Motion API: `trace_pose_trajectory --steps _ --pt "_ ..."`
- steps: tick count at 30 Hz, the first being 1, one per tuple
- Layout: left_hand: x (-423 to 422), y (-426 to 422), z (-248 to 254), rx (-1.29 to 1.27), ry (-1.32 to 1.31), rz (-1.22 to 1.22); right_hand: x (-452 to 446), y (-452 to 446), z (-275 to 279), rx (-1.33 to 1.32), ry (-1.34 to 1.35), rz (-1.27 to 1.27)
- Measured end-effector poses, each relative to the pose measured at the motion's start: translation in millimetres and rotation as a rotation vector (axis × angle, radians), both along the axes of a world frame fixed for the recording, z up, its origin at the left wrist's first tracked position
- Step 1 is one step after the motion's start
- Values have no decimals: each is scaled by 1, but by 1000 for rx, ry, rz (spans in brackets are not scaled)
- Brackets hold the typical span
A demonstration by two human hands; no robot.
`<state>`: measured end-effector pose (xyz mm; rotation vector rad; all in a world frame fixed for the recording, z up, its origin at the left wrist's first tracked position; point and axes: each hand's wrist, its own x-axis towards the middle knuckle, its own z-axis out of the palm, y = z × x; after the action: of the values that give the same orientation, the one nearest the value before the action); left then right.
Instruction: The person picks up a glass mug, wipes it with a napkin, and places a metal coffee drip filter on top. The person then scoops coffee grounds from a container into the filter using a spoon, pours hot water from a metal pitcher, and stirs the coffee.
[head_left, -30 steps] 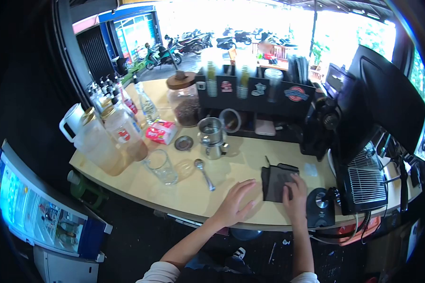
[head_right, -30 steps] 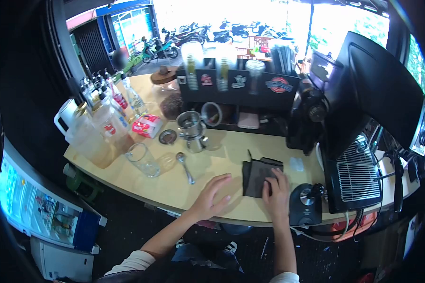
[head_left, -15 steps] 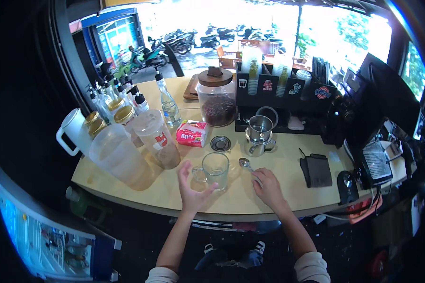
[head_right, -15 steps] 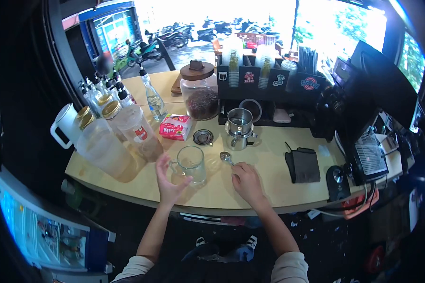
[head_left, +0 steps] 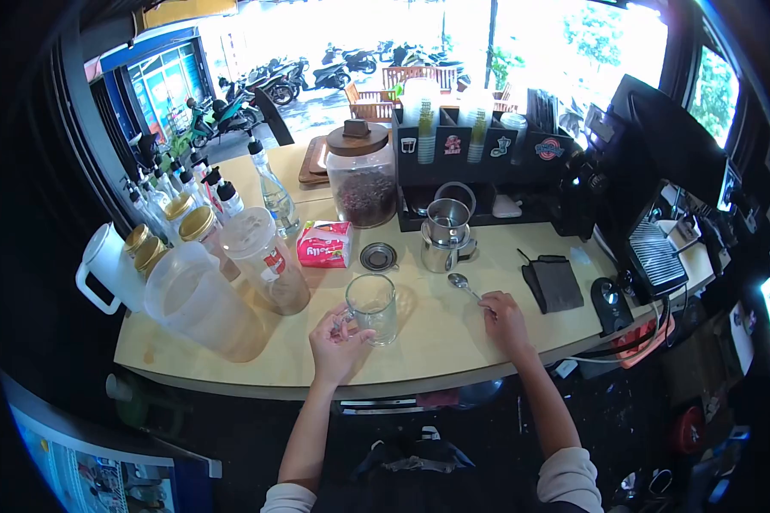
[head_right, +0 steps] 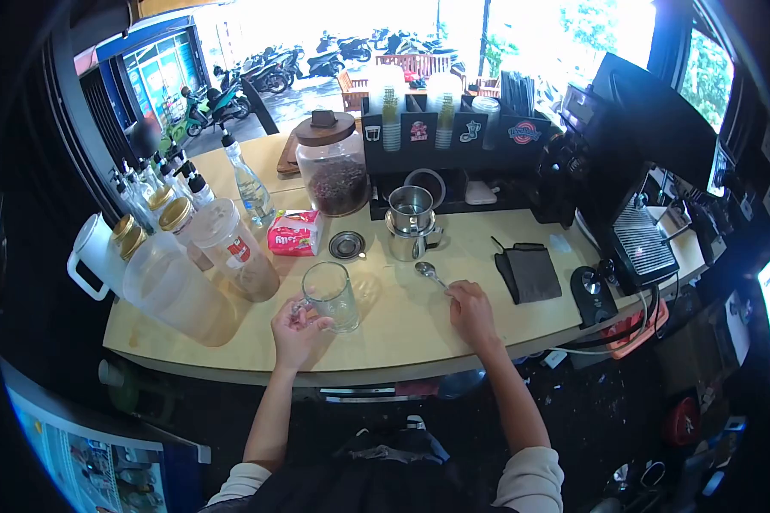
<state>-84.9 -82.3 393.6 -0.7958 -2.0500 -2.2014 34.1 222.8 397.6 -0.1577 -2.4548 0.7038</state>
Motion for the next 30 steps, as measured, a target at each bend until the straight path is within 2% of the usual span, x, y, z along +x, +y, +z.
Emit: trace_pose_trajectory --steps 4,6,7,9,13,15,16,18,19,21,23,25,27,29,30 --pt "-3 -4 5 81 -25 -5 15 16 18 32 110 -8" --pt "-1 0 20 159 -32 -39 30 41 36 184 224 -311" --pt "-1 1 25 238 -42 -68 38 61 28 184 220 -311" --pt "-6 4 23 232 -45 -52 49 103 1 312 -162 -591" --pt "-9 16 27 280 -3 -15 59 124 -16 361 -161 -499" --pt "-8 12 25 254 -19 -8 61 125 -3 -62 -213 -469" --pt "-9 9 24 232 -27 2 62 125 9 -58 -214 -463" --pt "-6 0 25 234 1 20 60 113 44 -441 -102 -580" --pt "-5 -4 26 234 29 30 54 101 45 -436 -102 -569" --pt "-5 -13 27 222 24 69 44 60 37 27 415 -409" --pt "-1 -23 27 199 16 108 47 2 60 4 -242 -359" --pt "2 -31 30 257 20 109 27 -49 63 -71 -453 -109" --pt "11 -40 39 224 34 148 -6 -87 35 -85 -507 122" --pt "18 -51 40 187 43 184 -39 -118 -12 419 -229 63" --pt "20 -57 39 173 41 201 -54 -131 -6 353 -281 108"
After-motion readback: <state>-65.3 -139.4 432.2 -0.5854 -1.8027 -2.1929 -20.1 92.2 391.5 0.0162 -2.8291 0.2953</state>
